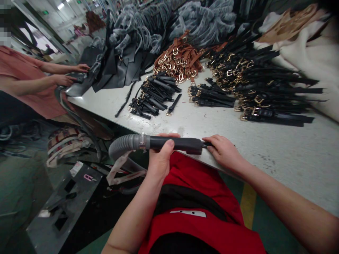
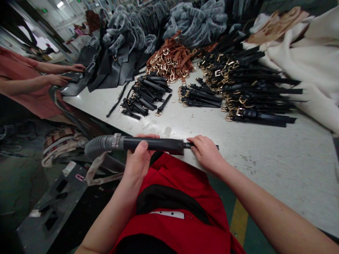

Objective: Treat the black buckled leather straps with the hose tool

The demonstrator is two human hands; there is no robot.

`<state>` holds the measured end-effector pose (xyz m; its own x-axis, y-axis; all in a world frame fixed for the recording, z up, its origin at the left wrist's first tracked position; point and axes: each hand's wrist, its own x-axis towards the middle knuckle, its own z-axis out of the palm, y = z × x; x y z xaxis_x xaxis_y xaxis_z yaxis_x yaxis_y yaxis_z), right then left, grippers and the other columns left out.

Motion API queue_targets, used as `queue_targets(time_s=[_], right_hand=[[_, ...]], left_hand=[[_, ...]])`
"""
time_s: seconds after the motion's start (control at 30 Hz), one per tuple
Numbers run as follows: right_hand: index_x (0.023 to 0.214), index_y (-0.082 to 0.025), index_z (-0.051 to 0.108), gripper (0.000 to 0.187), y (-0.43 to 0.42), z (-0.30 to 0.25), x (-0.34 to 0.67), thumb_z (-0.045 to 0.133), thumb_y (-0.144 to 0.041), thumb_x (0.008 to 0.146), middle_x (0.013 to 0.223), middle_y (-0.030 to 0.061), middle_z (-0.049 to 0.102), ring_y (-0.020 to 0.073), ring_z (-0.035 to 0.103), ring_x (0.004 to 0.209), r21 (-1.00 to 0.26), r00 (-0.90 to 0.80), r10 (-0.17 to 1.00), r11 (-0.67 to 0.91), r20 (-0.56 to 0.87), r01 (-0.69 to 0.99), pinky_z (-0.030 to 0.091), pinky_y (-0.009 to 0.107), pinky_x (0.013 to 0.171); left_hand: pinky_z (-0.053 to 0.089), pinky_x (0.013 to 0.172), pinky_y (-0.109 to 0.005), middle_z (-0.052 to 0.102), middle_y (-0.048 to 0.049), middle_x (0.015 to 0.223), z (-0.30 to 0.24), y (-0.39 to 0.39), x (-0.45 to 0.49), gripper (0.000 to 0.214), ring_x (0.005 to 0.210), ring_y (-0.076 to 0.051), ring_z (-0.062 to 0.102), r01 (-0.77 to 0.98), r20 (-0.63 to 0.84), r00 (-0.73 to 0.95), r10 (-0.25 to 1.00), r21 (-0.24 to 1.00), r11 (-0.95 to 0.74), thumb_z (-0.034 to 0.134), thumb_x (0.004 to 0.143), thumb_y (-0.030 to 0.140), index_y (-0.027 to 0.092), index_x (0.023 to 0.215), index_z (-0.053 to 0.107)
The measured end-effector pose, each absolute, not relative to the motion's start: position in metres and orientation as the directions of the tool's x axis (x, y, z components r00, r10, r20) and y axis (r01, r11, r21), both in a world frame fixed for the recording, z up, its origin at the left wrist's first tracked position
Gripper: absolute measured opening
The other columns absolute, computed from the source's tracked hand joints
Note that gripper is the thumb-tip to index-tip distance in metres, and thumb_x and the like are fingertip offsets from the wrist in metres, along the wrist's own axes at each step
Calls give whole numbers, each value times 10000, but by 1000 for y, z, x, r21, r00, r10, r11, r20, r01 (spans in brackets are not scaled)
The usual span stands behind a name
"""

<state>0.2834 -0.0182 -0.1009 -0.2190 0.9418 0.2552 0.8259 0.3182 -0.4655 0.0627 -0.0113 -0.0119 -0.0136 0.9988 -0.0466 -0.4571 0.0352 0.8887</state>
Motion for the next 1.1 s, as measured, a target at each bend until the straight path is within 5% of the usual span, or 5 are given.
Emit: queue_targets(time_s=[0.13,0.43,0.67,0.9,1.1], right_hand=[[1260,-129,508,417,-19,-101,282,456,-222,857,1032,129,658,260,587,940,-488,-174,951,282,255,826,465,408,828],[1222,-132,532,372,-22,-102,282,441,-222,873,1062,139,645,261,578,961,-454,-205,950,294,237,841,458,398,843],[1202,-144,564,356,13,-122,312,386,-215,901,1045,142,648,258,590,916,-207,-249,910,328,332,922,468,401,799],[1224,-90,547,389,99,-92,319,421,-233,885,1144,202,623,300,596,938,80,-285,838,280,466,957,476,444,781],[1251,-152,559,486,179,-70,231,412,-38,802,1267,158,589,239,613,969,145,-577,777,559,252,816,469,368,797]], left_hand=[[500,863,-373,716,-23,848,-12,-4,78,240,855,-184,659,-385,-48,40,998,921,59,774,638,289,205,810,629],[511,803,-355,716,-22,838,-15,7,78,287,843,-190,659,-429,-135,27,990,893,133,784,615,315,201,819,617],[524,770,-341,733,-24,830,-6,9,4,321,819,-187,684,-540,-168,-268,949,841,-3,791,620,323,200,856,611],[538,790,-366,742,-28,840,-11,2,-29,303,866,-205,688,-580,-194,-357,914,813,-54,790,632,307,210,865,622],[546,813,-390,739,-33,861,-12,6,-43,271,904,-221,689,-605,-219,-347,912,795,-39,782,658,312,214,869,643]])
